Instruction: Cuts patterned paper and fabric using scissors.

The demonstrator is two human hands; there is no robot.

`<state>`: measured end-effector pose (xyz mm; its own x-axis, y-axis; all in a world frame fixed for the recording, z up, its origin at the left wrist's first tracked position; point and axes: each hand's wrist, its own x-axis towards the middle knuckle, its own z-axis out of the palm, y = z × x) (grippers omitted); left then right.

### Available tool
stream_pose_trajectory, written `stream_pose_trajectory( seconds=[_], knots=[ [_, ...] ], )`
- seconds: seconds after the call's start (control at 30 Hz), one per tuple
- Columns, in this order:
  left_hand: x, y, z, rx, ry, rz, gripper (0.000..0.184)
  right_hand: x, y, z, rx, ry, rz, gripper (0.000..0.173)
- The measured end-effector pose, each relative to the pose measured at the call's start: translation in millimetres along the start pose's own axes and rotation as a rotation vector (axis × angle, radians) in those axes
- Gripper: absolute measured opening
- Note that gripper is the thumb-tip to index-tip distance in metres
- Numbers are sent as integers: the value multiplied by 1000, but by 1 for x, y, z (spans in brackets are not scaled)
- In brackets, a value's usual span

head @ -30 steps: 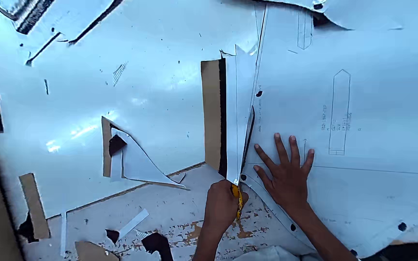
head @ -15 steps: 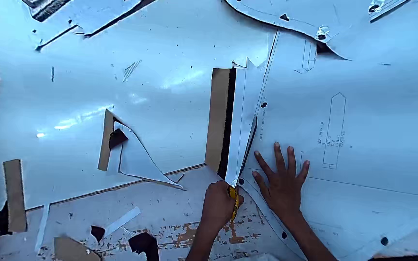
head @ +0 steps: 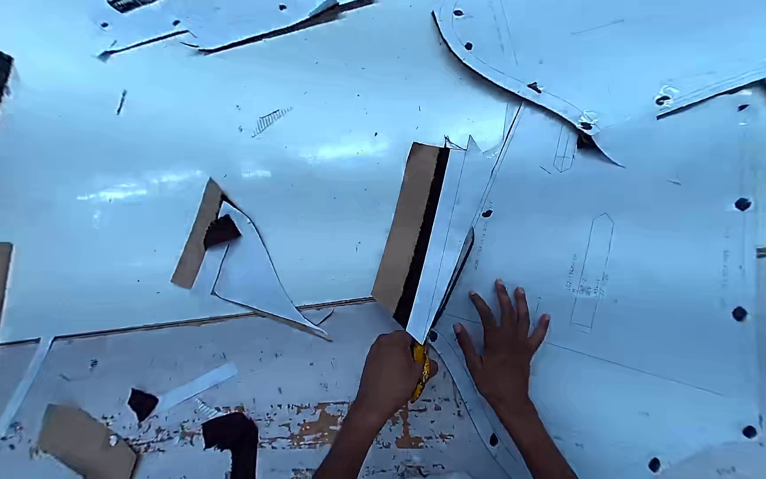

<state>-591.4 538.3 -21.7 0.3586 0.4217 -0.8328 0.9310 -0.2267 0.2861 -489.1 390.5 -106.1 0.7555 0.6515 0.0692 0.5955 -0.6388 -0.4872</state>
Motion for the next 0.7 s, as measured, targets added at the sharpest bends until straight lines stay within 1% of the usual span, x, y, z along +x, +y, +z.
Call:
stream_pose_trajectory(
  seconds=[0.07,0.1,0.17,0.27,0.33,0.47,0.57,0.63,0.7],
  knots=[
    [0,3,-2,11,1,4,20,12,-16,-18,91,-7,-62,61],
    [-1,4,-4,18,0,8,21,18,-26,-28,137,-53,-120,58],
    [-4,5,-3,16,16,39,23,32,-41,-41,184,-183,-301,48],
    [-3,3,-3,12,11,58,20,56,-47,-45,153,-415,-560,57],
    [-2,2,-3,-5,7,74,19,70,-46,-47,130,-504,-650,53],
    [-2,-2,-2,-39,21,119,19,91,-50,-50,74,-558,-826,44],
    [-2,-2,-2,-35,16,139,21,101,-55,-51,32,-600,-900,38],
    [-3,-2,-3,-50,17,154,21,105,-56,-49,44,-594,-953,32],
    [-5,-3,-4,-73,27,170,20,110,-57,-50,47,-630,-981,28]
  ],
)
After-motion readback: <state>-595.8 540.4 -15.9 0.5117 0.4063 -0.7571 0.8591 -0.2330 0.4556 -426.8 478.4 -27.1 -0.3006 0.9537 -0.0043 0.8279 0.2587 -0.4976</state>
